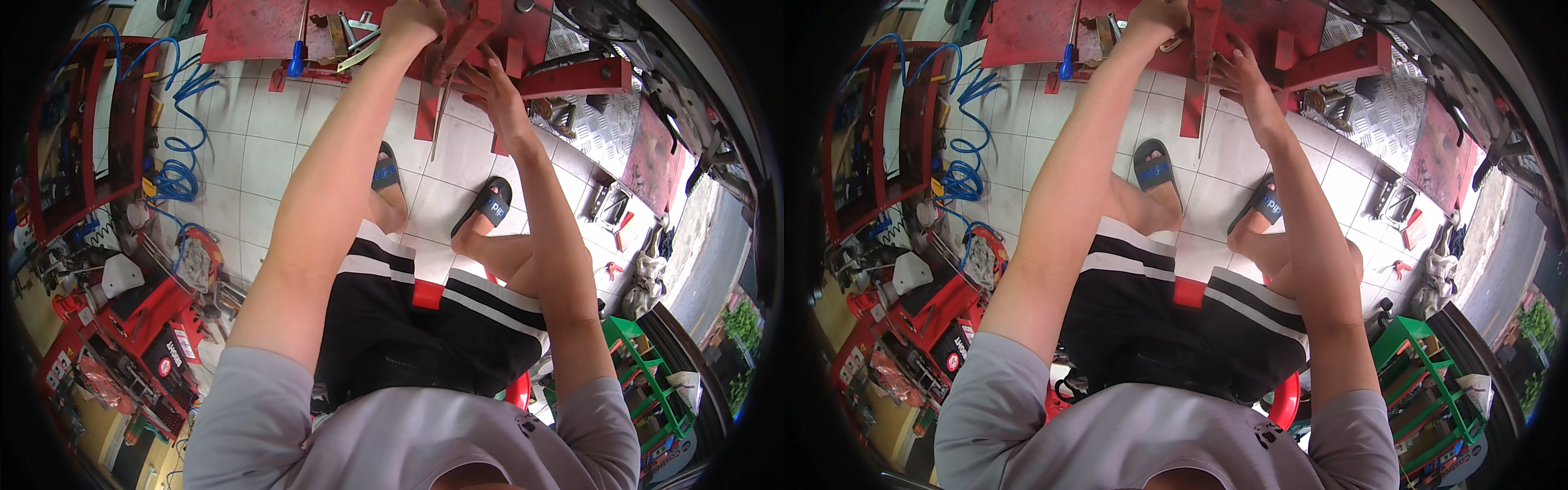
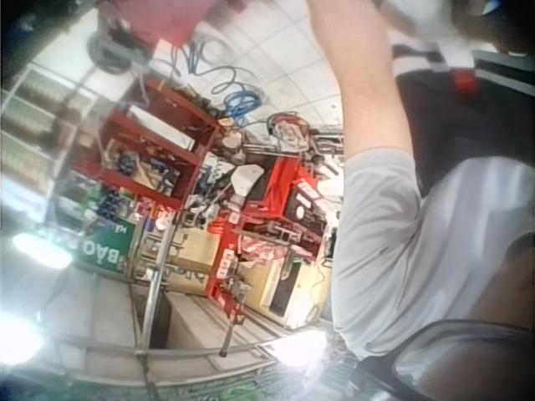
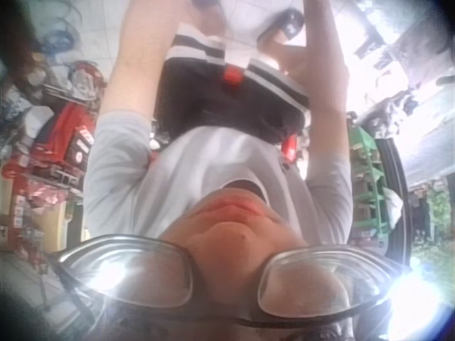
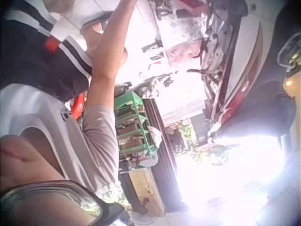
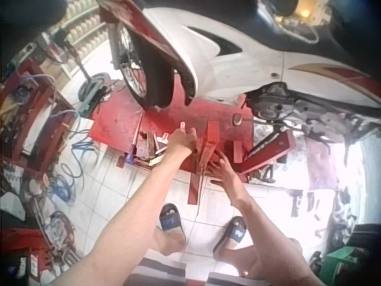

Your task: The person sits on a red chair in a workshop and works on a scooter elevated on a red stand. They handle curved metal brake shoes and a brake spring, using their hands to assemble and adjust the components on the scooter's brake assembly.

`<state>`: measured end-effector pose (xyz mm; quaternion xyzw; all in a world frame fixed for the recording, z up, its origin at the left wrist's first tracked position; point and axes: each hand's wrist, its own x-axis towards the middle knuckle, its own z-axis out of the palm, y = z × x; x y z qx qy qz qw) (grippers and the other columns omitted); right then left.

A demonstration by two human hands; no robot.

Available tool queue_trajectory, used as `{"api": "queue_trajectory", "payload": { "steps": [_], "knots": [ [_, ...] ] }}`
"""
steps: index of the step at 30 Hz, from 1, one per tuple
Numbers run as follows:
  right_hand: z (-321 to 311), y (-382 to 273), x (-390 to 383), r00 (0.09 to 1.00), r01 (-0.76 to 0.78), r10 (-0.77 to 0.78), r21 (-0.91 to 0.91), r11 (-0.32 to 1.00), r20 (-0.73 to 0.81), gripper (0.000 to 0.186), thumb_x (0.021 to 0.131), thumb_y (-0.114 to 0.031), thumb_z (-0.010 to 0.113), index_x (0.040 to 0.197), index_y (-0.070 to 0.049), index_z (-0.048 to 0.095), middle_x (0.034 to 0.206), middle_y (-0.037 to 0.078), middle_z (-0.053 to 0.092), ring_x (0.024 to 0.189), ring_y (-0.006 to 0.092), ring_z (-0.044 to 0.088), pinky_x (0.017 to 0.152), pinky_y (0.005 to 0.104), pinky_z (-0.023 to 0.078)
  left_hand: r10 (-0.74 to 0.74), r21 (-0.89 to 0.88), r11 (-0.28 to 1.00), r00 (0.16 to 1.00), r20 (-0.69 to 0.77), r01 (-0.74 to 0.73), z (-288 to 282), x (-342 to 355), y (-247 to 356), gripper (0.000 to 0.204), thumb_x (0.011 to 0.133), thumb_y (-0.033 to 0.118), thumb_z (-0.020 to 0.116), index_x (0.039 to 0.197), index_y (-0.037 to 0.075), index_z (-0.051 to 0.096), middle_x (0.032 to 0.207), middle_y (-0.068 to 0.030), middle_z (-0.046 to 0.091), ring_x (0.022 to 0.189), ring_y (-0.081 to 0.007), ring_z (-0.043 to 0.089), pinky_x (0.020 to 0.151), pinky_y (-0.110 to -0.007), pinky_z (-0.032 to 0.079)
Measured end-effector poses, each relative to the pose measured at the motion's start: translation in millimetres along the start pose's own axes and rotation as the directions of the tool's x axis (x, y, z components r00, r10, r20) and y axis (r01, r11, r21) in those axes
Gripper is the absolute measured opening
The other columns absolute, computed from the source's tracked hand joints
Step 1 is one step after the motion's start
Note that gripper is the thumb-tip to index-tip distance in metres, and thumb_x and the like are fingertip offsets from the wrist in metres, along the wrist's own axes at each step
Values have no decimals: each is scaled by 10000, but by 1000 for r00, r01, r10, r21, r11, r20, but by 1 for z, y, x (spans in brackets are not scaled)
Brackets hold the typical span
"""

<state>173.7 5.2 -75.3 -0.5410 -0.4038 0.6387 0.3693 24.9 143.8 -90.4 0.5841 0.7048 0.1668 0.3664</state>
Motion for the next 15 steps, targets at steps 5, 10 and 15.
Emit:
{"api": "queue_trajectory", "payload": {
  "steps": [5, 10, 15],
  "knots": [
    [18, -5, 6, 999, -11, 11, -2, 1000, 42, 743, 947, -621, 315, 1533, -200, 138, 1505, 174, 362, 1306, 306, 447, 1095, 453, 273, 276, 214, 939, 961, 7, -271, 15, 30, -52, 530, 917, 446, 418, 919, -21, 669, 1008, -292, 650, 1011, -427, 625, 902, -462, 487],
    [21, -5, 6, 998, 1, -2, 23, 1000, 61, 740, 946, -620, 319, 1533, -205, 143, 1503, 170, 364, 1295, 297, 458, 1090, 453, 280, 13, 106, 994, 1000, 11, -14, -19, -7, -19, 289, 782, 190, 560, 1005, 98, 719, 1026, -160, 696, 981, -326, 670, 851, -363, 530],
    [21, -4, 7, 998, -5, 2, 36, 999, 69, 752, 940, -628, 327, 1534, -206, 139, 1499, 168, 369, 1296, 284, 455, 1082, 446, 292, -5, 436, 882, 922, 386, -177, -27, -25, -18, 292, 732, 150, 579, 975, 83, 726, 1015, -162, 696, 984, -341, 661, 874, -358, 514]
  ]
}}
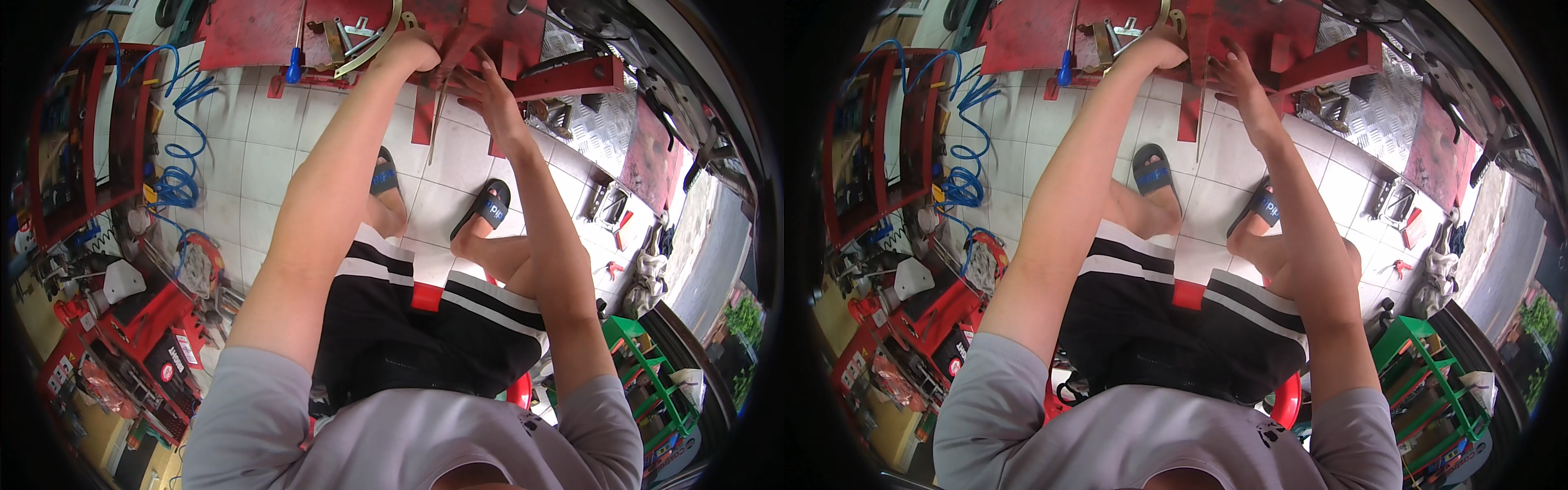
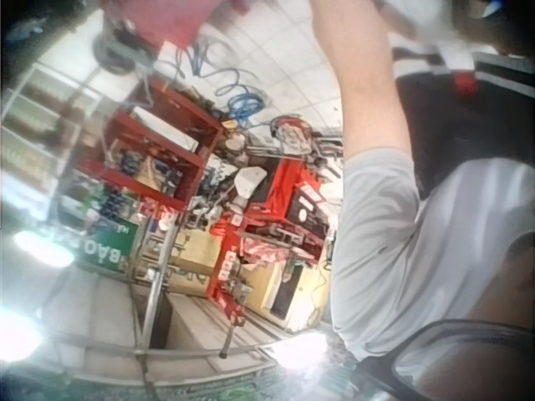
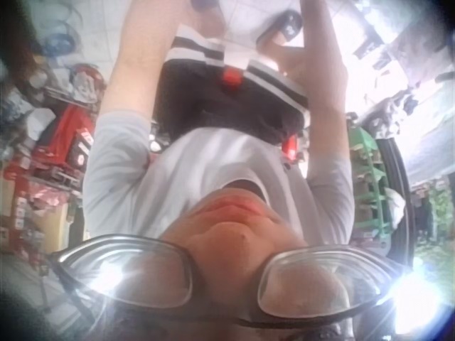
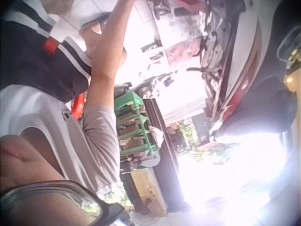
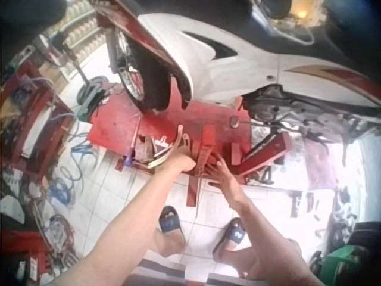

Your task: The person sits on a red chair in a workshop and works on a scooter elevated on a red stand. They handle curved metal brake shoes and a brake spring, using their hands to assemble and adjust the components on the scooter's brake assembly.

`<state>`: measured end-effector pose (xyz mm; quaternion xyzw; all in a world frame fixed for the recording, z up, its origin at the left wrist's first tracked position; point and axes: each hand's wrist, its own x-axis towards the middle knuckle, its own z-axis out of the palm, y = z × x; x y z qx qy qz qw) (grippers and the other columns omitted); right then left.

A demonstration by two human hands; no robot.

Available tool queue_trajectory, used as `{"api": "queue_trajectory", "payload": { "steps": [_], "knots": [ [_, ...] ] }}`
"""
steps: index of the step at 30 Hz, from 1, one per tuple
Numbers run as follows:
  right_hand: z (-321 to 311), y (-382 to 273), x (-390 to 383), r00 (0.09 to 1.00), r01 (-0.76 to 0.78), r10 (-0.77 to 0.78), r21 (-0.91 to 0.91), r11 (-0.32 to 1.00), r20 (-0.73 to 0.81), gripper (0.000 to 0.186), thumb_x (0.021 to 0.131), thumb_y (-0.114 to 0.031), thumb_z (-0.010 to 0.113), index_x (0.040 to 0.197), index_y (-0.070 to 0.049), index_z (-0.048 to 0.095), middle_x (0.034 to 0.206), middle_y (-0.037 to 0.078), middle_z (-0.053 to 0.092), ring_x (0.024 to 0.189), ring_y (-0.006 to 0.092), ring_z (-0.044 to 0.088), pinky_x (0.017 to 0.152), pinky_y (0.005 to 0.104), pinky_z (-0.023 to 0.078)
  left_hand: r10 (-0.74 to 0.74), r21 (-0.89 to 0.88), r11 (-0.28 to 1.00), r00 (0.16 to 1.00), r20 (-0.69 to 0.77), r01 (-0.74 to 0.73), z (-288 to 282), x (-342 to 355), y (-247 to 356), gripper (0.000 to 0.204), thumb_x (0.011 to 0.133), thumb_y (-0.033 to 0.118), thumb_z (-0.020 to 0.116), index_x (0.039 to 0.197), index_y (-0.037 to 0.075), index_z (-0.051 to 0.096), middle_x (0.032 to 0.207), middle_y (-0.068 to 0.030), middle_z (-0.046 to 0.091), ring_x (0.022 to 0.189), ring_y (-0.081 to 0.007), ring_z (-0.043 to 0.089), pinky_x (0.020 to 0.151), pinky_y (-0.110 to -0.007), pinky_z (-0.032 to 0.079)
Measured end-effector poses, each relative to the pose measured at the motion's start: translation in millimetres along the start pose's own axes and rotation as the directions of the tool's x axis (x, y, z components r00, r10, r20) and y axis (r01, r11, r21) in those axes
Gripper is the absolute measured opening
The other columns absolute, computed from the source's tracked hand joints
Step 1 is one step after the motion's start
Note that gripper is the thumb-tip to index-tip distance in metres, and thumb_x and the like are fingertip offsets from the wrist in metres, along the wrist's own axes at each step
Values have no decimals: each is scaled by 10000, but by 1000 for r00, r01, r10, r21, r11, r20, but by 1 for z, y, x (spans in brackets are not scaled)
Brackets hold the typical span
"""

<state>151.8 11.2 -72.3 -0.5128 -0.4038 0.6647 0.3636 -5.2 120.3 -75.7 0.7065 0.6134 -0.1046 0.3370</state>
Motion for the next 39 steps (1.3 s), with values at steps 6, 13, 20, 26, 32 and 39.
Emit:
{"api": "queue_trajectory", "payload": {
  "steps": [6, 13, 20, 26, 32, 39],
  "knots": [
    [4, -3, -1, 1000, -7, 7, 14, 1000, -13, 761, 935, -632, 335, 1536, -210, 136, 1500, 154, 374, 1294, 279, 447, 1079, 443, 297, 118, -7, 992, 969, -215, -123, 12, 8, -15, 297, 726, 120, 589, 975, 3, 702, 1005, -216, 681, 1011, -342, 652, 859, -368, 520],
    [1, 1, 2, 1000, 0, 0, -1, 1000, 10, 782, 937, -617, 350, 1537, -187, 91, 1523, 161, 335, 1270, 257, 501, 1076, 449, 282, 368, 146, 929, 896, -247, -341, 12, 17, -27, 287, 785, 201, 619, 985, 1, 662, 984, -226, 674, 978, -394, 641, 830, -426, 532],
    [2, -2, -4, 998, 6, -5, 17, 1000, -56, 638, 979, -493, 340, 1521, -181, 212, 1357, 131, 502, 1256, 252, 462, 1005, 379, 353, 272, 50, 962, 948, -165, -267, 13, 20, -20, 309, 798, 266, 630, 1034, 77, 693, 1044, -191, 672, 997, -375, 639, 847, -406, 530],
    [-2, -2, 2, 989, -123, 114, -89, 988, -98, 644, 964, -488, 427, 1488, -145, 276, 1377, 128, 512, 1196, 269, 523, 991, 424, 383, 327, 95, 943, 939, -109, -318, 8, 16, -24, 311, 793, 243, 598, 1033, 69, 692, 1043, -188, 673, 989, -358, 646, 835, -408, 527],
    [2, -1, -1, 986, -153, 132, -223, 963, -106, 617, 886, -388, 556, 1427, -122, 426, 1271, 54, 589, 1108, 191, 550, 914, 340, 434, 269, -82, 951, 926, -264, -299, 12, 3, -21, 230, 694, 151, 639, 882, 53, 729, 944, -193, 688, 938, -351, 663, 808, -394, 529],
    [6, -4, -3, 982, -185, 168, -298, 936, -81, 737, 838, -381, 610, 1490, -156, 351, 1386, 57, 531, 1241, 181, 501, 981, 314, 405, 93, -131, 984, 976, -198, -121, 12, -4, -6, 234, 712, 66, 653, 934, 52, 728, 964, -203, 688, 957, -339, 670, 811, -412, 540]
  ]
}}
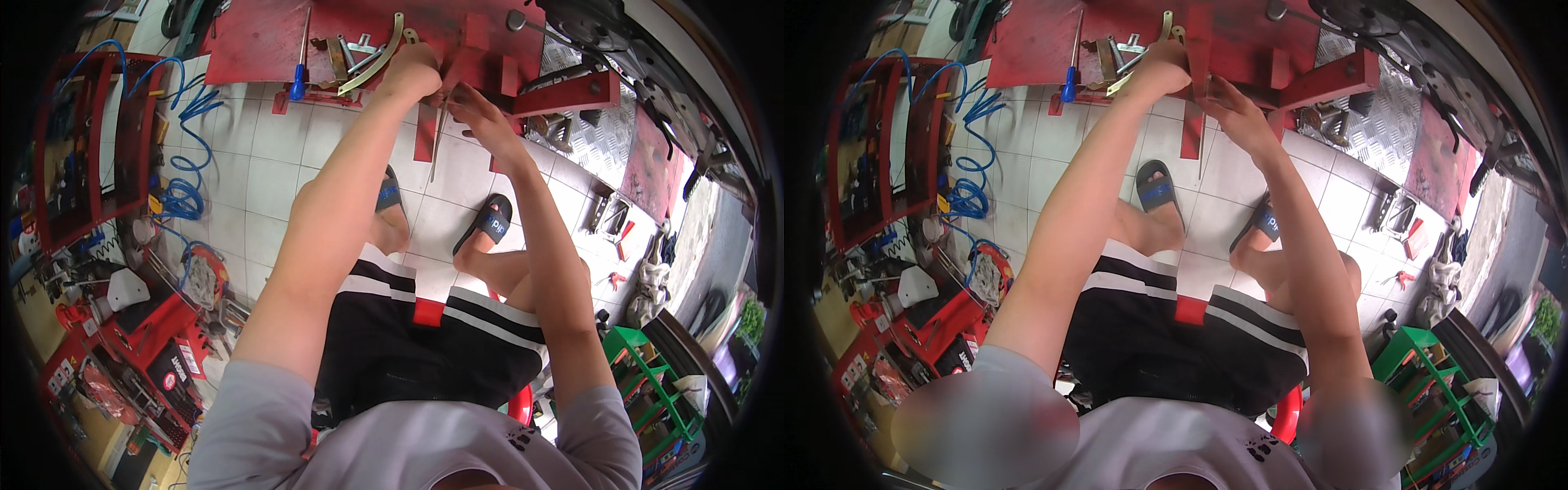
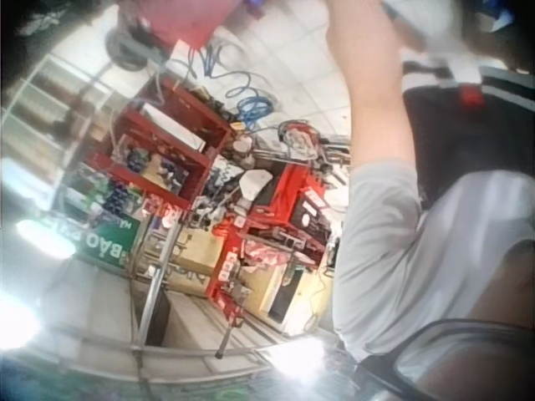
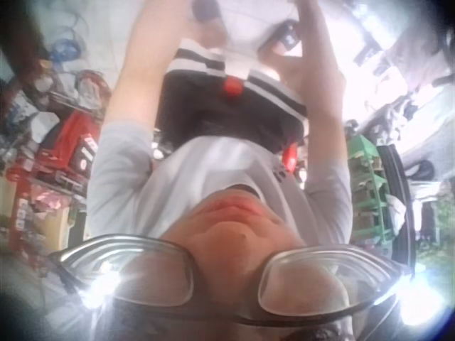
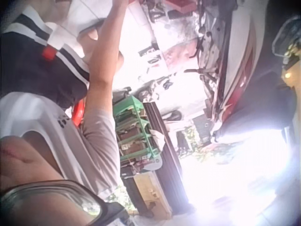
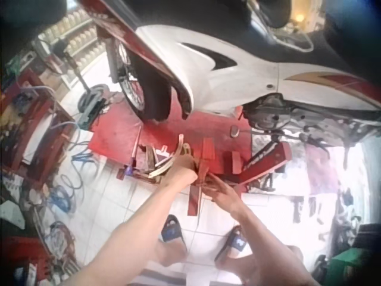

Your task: The person sits on a red chair in a workshop and works on a scooter elevated on a red stand. They handle curved metal brake shoes and a brake spring, using their hands to assemble and adjust the components on the scooter's brake assembly.

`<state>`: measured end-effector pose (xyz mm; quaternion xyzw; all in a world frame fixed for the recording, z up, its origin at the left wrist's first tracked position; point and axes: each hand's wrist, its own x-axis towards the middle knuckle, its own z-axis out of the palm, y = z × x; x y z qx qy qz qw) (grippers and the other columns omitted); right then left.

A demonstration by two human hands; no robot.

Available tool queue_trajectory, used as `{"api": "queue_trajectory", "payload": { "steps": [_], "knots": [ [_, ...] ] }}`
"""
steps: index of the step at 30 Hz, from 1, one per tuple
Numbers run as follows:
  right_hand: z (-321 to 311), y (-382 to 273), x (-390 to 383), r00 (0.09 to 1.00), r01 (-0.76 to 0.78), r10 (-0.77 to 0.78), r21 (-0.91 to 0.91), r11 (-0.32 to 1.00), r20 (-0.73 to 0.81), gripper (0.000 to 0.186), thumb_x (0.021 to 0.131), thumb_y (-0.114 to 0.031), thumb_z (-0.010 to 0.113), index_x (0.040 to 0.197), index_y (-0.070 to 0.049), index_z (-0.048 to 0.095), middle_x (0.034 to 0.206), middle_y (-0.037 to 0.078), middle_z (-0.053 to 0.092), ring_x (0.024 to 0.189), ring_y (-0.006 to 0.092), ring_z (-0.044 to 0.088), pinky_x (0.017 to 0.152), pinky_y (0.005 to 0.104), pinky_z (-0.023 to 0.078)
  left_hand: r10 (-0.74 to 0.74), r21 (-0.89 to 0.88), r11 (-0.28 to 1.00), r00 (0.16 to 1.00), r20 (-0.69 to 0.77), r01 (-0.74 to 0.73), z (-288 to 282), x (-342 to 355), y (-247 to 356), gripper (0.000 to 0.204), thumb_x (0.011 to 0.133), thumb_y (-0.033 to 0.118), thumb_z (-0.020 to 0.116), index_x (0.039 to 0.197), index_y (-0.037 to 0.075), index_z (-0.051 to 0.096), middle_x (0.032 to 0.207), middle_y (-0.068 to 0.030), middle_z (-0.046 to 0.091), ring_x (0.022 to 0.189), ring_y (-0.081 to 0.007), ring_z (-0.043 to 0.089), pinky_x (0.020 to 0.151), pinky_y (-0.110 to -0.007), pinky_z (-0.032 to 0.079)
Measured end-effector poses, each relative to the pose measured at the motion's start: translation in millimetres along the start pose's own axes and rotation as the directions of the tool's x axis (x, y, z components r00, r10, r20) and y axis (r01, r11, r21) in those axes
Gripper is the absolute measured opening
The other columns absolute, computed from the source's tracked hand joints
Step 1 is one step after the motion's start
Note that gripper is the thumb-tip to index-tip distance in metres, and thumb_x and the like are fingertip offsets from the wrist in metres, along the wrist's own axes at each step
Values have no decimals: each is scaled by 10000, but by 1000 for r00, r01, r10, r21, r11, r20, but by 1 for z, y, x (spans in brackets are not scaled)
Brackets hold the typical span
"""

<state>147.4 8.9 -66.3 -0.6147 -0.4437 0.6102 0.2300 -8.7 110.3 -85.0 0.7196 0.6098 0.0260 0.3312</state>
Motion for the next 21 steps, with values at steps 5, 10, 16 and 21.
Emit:
{"api": "queue_trajectory", "payload": {
  "steps": [5, 10, 16, 21],
  "knots": [
    [1, 13, 5, 999, 49, -47, -175, 983, 15, 854, 784, -380, 639, 1522, -165, 265, 1433, 92, 491, 1339, 251, 436, 1082, 344, 331, -51, -47, 998, 999, -10, 51, -6, -7, 11, 226, 720, 39, 654, 936, 42, 720, 977, -198, 690, 955, -346, 673, 805, -411, 551],
    [2, 17, 8, 999, 46, -48, -219, 975, -1, 874, 777, -390, 627, 1526, -155, 242, 1427, 93, 493, 1347, 275, 422, 1100, 364, 317, -86, -79, 992, 988, 132, 97, -13, -5, 12, 232, 701, 58, 672, 927, 31, 718, 925, -190, 698, 907, -306, 691, 757, -397, 555],
    [2, 9, 5, 991, 130, -123, -229, 965, 44, 772, 876, -270, 588, 1526, -88, 213, 1347, 92, 553, 1133, 199, 565, 901, 326, 451, -98, -185, 973, 976, 194, 134, -5, 4, -7, 203, 690, 82, 652, 872, 35, 728, 829, -168, 702, 828, -293, 698, 724, -370, 547],
    [-1, 15, 6, 1000, 27, -28, -234, 972, -4, 765, 818, -424, 604, 1485, -161, 339, 1315, 110, 588, 1259, 291, 514, 1055, 367, 376, -27, 5, 1000, 986, 164, 27, -9, 5, -1, 219, 694, 118, 645, 881, 39, 727, 847, -180, 698, 821, -304, 693, 721, -376, 537]
  ]
}}
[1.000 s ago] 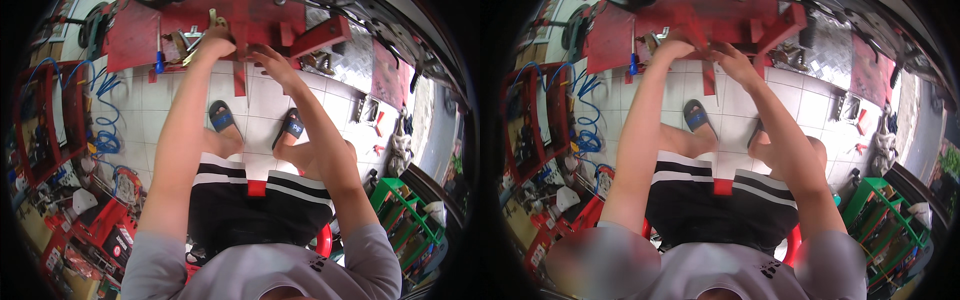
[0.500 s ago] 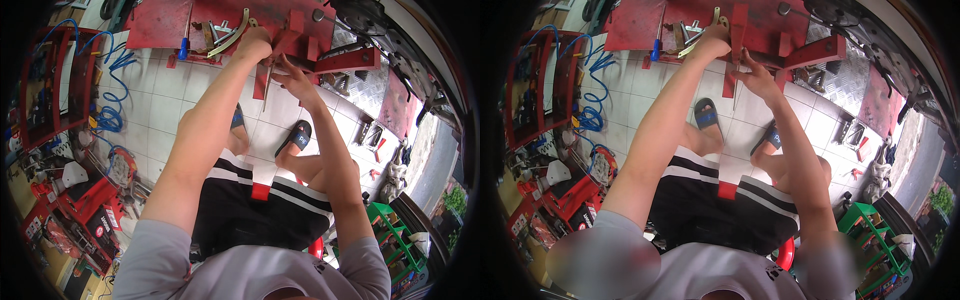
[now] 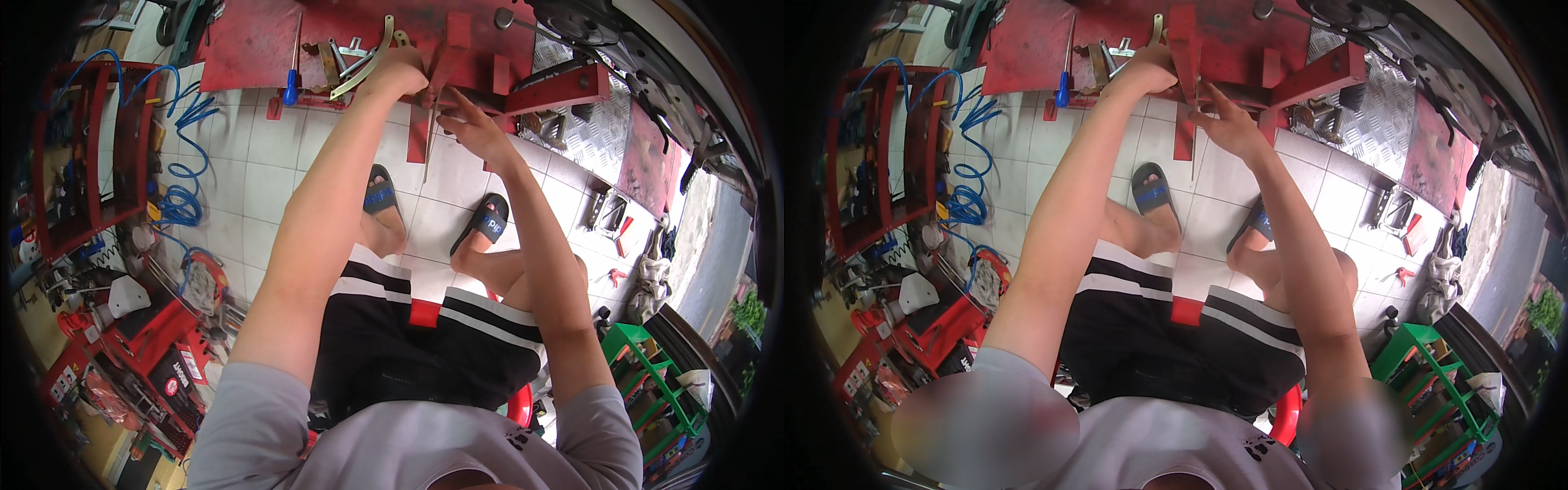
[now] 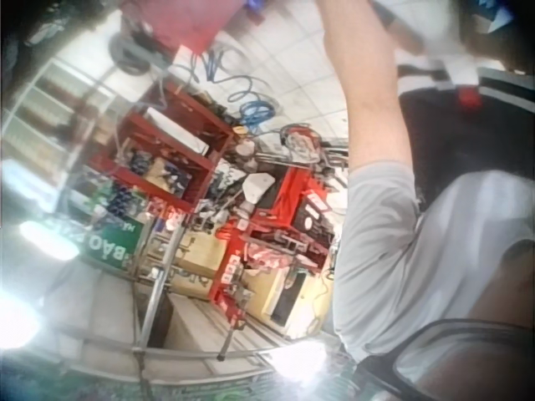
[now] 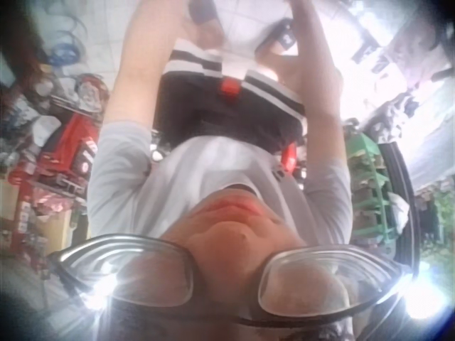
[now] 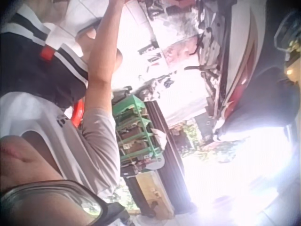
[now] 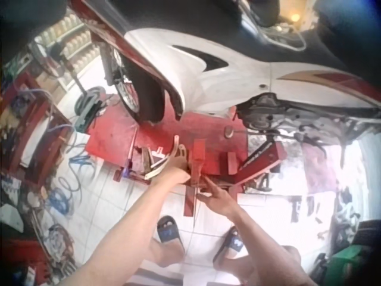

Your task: The person sits on a red chair in a workshop and works on a scooter elevated on a red stand. They handle curved metal brake shoes and a brake spring, using their hands to assemble and adjust the components on the scooter's brake assembly.

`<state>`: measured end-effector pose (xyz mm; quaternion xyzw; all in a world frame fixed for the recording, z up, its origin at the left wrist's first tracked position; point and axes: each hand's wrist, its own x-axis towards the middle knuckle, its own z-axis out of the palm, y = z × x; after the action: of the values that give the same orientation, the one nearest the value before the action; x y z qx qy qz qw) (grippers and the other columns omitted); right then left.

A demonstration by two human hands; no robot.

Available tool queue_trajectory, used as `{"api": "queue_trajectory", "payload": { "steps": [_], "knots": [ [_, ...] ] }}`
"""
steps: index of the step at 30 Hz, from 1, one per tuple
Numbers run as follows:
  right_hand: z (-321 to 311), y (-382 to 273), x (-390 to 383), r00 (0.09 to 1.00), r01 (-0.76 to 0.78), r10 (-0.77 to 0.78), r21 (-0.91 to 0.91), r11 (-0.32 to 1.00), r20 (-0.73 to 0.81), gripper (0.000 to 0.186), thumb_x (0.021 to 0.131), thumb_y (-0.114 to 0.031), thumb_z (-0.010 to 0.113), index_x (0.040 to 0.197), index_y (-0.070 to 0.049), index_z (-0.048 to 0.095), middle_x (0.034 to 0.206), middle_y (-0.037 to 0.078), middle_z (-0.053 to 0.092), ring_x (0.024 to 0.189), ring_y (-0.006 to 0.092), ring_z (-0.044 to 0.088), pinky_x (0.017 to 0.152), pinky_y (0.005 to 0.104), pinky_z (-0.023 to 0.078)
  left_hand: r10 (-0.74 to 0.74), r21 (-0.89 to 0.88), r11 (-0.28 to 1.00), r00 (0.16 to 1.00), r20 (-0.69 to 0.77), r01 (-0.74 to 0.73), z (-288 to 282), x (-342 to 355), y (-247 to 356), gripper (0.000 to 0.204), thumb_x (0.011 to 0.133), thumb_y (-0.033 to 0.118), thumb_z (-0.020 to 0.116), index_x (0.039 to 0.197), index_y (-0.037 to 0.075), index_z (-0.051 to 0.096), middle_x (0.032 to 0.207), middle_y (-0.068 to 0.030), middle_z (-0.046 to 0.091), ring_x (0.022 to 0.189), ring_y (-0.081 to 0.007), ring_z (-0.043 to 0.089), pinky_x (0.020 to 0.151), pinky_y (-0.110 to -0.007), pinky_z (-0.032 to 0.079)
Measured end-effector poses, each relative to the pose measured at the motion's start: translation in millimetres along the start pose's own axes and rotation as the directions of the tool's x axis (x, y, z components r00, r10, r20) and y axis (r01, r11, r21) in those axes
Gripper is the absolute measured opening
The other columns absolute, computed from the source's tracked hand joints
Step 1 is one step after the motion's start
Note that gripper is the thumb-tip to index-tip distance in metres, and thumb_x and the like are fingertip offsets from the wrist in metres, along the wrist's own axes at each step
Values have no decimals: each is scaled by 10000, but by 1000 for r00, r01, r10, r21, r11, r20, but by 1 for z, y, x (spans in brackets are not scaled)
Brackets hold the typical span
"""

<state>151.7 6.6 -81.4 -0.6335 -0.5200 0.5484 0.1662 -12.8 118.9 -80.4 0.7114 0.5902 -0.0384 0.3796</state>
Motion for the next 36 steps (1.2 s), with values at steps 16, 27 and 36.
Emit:
{"api": "queue_trajectory", "payload": {
  "steps": [16, 27, 36],
  "knots": [
    [-5, 6, -13, 922, 35, 185, -551, 834, 339, 450, 853, -359, 529, 1238, -145, 622, 1187, 180, 638, 1143, 339, 584, 997, 432, 454, -77, 163, 985, 991, 113, 58, 68, 16, -32, 455, 766, 203, 622, 1181, 16, 621, 1212, -209, 616, 1189, -337, 562, 986, -393, 473],
    [-17, 20, -18, 953, 125, 48, -536, 835, 298, 415, 861, -343, 524, 1189, -121, 647, 1148, 192, 650, 1122, 340, 598, 992, 435, 456, -232, 18, 968, 922, -310, 250, 96, 49, -73, 277, 849, 151, 579, 1110, 92, 653, 1188, -169, 631, 1113, -337, 602, 923, -432, 504],
    [-34, 2, -30, 961, -26, 170, -542, 840, 218, 395, 821, -227, 477, 1141, -91, 664, 1153, 154, 652, 1105, 317, 610, 950, 445, 485, -82, 47, 992, 882, -463, 117, 121, 94, -89, 395, 853, 352, 571, 1132, 76, 620, 1145, -196, 638, 1073, -348, 617, 874, -452, 504]
  ]
}}
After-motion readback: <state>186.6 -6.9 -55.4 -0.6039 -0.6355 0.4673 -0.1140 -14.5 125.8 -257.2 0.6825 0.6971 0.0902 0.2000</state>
